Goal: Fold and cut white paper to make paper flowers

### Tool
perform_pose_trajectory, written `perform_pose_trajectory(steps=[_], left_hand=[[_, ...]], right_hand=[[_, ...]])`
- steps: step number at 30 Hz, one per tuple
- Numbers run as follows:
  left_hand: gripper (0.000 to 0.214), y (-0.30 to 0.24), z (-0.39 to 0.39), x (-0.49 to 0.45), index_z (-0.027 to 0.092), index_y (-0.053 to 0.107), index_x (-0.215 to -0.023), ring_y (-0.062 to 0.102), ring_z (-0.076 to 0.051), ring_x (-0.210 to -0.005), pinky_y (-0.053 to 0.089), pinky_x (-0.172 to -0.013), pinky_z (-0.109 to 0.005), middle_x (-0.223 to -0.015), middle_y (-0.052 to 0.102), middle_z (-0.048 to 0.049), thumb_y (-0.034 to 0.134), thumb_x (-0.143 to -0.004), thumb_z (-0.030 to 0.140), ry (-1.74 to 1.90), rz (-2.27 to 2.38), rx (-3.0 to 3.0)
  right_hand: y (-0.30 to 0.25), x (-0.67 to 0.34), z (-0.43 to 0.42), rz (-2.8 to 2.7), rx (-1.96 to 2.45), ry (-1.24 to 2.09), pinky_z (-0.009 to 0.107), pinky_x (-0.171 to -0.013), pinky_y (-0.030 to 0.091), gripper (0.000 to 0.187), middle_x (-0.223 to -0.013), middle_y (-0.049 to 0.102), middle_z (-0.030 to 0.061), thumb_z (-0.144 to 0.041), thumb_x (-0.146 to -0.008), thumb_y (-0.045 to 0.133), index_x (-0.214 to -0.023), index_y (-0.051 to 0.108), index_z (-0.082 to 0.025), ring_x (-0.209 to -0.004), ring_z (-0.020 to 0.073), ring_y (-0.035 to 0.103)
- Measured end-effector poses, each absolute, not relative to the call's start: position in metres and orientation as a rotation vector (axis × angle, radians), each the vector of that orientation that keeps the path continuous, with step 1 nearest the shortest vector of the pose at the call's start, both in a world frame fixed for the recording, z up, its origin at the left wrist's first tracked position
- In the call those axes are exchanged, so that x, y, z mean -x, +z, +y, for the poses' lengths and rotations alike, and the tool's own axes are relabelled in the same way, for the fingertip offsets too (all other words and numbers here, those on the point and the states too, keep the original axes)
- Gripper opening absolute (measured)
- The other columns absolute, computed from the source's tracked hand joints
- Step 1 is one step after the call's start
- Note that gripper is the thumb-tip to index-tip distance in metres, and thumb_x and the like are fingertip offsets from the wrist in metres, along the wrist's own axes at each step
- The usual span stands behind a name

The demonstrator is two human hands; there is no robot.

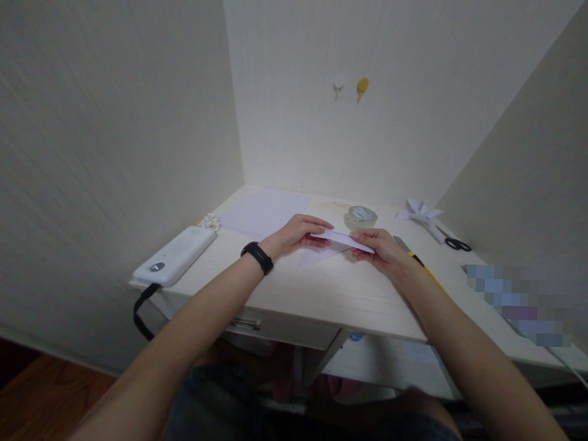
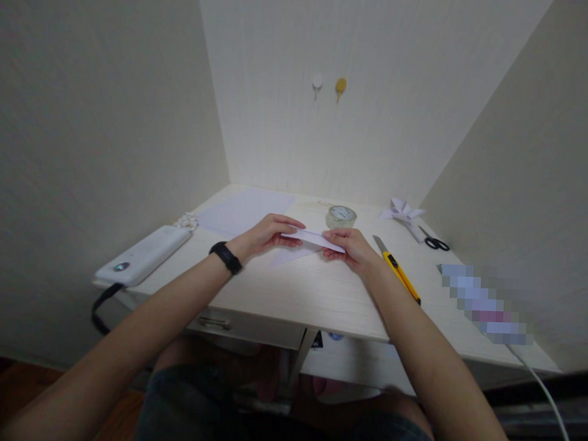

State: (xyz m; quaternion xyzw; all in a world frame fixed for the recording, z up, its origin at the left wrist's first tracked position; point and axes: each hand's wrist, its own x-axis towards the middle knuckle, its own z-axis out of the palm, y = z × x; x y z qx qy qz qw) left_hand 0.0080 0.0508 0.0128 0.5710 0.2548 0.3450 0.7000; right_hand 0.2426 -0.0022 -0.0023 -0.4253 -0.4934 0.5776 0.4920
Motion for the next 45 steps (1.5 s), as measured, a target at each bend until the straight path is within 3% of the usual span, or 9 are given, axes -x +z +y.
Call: perform_pose_trajectory(steps=[5,14,24,36,45], left_hand=[[0.012,0.01,0.052,-0.009,0.008,0.075,-0.089,0.069,-0.014,-0.076,0.06,-0.074,-0.029,-0.097,0.072,-0.0122,0.073,-0.083,0.019,0.801,0.577,-1.327],[0.028,0.006,0.056,-0.01,0.008,0.076,-0.092,0.063,-0.012,-0.076,0.056,-0.069,-0.026,-0.091,0.072,-0.0105,0.084,-0.072,0.026,0.759,0.623,-1.488],[0.028,0.001,0.058,-0.01,0.007,0.074,-0.084,0.059,-0.01,-0.069,0.056,-0.067,-0.026,-0.077,0.066,-0.0043,0.082,-0.073,0.031,0.775,0.614,-1.566],[0.024,0.006,0.054,-0.007,0.009,0.077,-0.095,0.065,-0.014,-0.074,0.055,-0.075,-0.031,-0.096,0.075,-0.013,0.081,-0.074,0.02,0.784,0.658,-1.601],[0.027,0.003,0.058,-0.008,0.008,0.077,-0.094,0.063,-0.013,-0.071,0.051,-0.069,-0.027,-0.09,0.075,-0.0119,0.076,-0.08,0.031,0.76,0.606,-1.693]], right_hand=[[-0.003,-0.243,-0.002,-1.194,1.063,1.397,0.022,-0.047,0.059,0.026,-0.06,0.069,0.0055,-0.027,-0.064,0.088,-0.077,0.073,-0.011,-0.047,0.0131,0.063],[-0.004,-0.244,-0.002,-1.169,1.063,1.391,0.022,-0.049,0.06,0.027,-0.067,0.071,0.0061,-0.022,-0.061,0.088,-0.08,0.075,-0.01,-0.049,0.0125,0.064],[-0.003,-0.243,-0.003,-1.212,1.065,1.393,0.022,-0.048,0.06,0.03,-0.063,0.071,0.0065,-0.027,-0.058,0.091,-0.076,0.075,-0.01,-0.047,0.0132,0.064],[-0.003,-0.242,-0.004,-1.217,1.041,1.388,0.022,-0.048,0.059,0.034,-0.069,0.073,0.0076,-0.026,-0.052,0.093,-0.078,0.077,-0.011,-0.051,0.014,0.066],[-0.003,-0.242,-0.003,-1.235,1.047,1.382,0.021,-0.047,0.059,0.026,-0.071,0.074,0.0073,-0.024,-0.059,0.09,-0.077,0.076,-0.011,-0.054,0.014,0.066]])
